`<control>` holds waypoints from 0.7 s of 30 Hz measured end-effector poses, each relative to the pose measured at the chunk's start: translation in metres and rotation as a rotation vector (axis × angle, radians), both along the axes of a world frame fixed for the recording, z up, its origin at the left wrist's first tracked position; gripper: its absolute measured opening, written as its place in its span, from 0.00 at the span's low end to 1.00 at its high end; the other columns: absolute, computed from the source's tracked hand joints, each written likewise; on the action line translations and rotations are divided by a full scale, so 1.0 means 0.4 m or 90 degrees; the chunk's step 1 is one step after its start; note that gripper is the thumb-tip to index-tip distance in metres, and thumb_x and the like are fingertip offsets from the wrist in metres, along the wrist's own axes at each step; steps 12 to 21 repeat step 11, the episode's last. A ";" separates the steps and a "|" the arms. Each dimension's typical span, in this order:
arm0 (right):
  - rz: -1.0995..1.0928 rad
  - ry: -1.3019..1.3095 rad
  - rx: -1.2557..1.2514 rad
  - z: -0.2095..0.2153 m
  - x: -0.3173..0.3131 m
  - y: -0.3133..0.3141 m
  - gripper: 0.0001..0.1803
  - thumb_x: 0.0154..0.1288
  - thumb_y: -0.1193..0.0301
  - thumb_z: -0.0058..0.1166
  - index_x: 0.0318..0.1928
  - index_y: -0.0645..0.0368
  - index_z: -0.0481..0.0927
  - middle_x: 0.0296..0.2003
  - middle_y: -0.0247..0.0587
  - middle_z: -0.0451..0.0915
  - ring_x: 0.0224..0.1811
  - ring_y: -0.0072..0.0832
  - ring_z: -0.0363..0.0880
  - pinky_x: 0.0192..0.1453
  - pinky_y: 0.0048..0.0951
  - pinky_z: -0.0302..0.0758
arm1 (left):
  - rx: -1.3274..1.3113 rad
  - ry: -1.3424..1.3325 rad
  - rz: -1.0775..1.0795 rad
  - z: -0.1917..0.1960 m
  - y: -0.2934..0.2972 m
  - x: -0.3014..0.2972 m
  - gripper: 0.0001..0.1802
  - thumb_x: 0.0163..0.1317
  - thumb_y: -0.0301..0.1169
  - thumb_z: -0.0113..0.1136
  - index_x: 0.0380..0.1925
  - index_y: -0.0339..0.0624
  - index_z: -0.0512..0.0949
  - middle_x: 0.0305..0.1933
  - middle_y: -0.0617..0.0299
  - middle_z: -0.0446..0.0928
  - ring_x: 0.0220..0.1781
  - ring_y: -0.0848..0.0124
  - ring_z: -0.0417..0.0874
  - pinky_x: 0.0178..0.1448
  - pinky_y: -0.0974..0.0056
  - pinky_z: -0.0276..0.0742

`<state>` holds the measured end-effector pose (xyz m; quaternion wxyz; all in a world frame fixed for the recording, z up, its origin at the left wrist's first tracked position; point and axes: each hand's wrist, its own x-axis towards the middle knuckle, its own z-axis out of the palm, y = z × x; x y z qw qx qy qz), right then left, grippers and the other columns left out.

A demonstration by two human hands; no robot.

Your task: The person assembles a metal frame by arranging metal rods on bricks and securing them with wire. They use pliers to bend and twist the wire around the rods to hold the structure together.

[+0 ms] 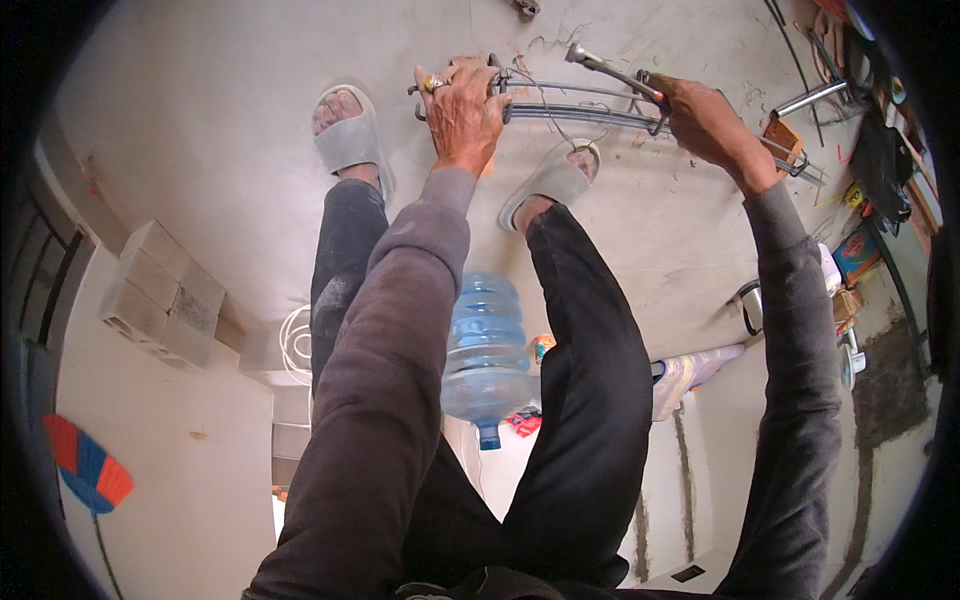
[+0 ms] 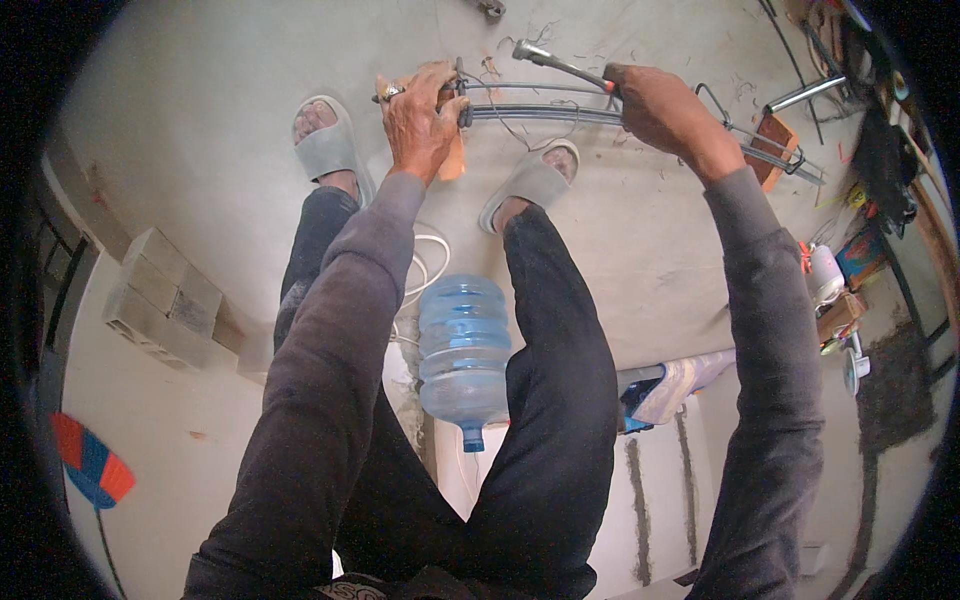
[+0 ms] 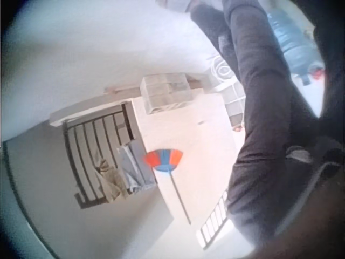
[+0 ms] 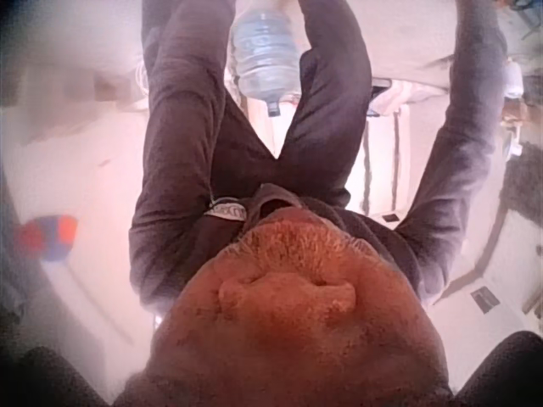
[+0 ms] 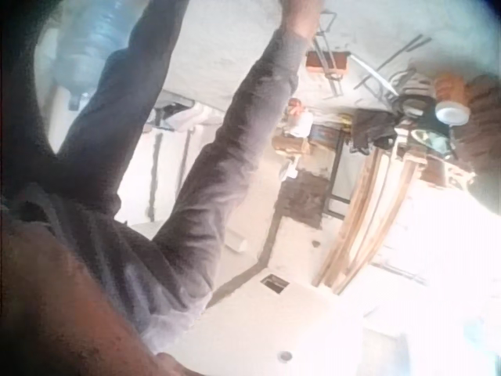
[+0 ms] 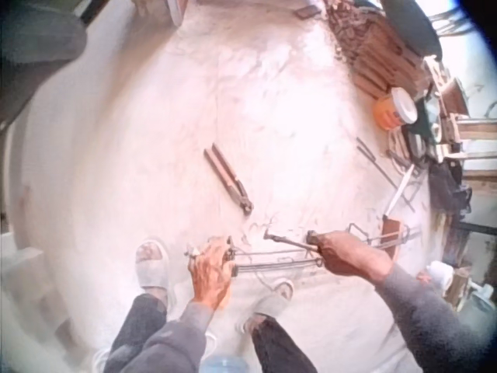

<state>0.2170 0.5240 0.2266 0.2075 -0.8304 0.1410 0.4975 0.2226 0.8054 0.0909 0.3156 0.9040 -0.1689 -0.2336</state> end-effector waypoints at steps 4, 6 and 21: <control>0.332 -0.307 -0.126 -0.112 -0.079 0.024 0.22 0.69 0.67 0.55 0.60 0.62 0.69 0.44 0.49 0.78 0.42 0.40 0.84 0.44 0.38 0.82 | -0.006 -0.061 0.021 -0.012 -0.015 -0.007 0.17 0.52 0.35 0.70 0.44 0.50 0.83 0.49 0.66 0.83 0.53 0.62 0.82 0.79 0.35 0.39; 0.384 -0.398 -0.158 -0.135 -0.084 0.051 0.26 0.69 0.64 0.56 0.63 0.60 0.67 0.50 0.49 0.75 0.45 0.41 0.82 0.45 0.39 0.82 | -0.017 -0.076 0.044 -0.029 -0.018 -0.014 0.16 0.52 0.36 0.70 0.43 0.50 0.83 0.49 0.66 0.83 0.53 0.62 0.82 0.79 0.35 0.38; 0.447 -0.376 -0.258 -0.173 -0.071 0.104 0.36 0.67 0.57 0.59 0.70 0.53 0.61 0.60 0.45 0.69 0.52 0.38 0.77 0.50 0.35 0.81 | 0.003 -0.019 0.045 -0.024 -0.024 -0.012 0.17 0.52 0.38 0.71 0.43 0.50 0.83 0.50 0.62 0.83 0.56 0.61 0.80 0.79 0.35 0.38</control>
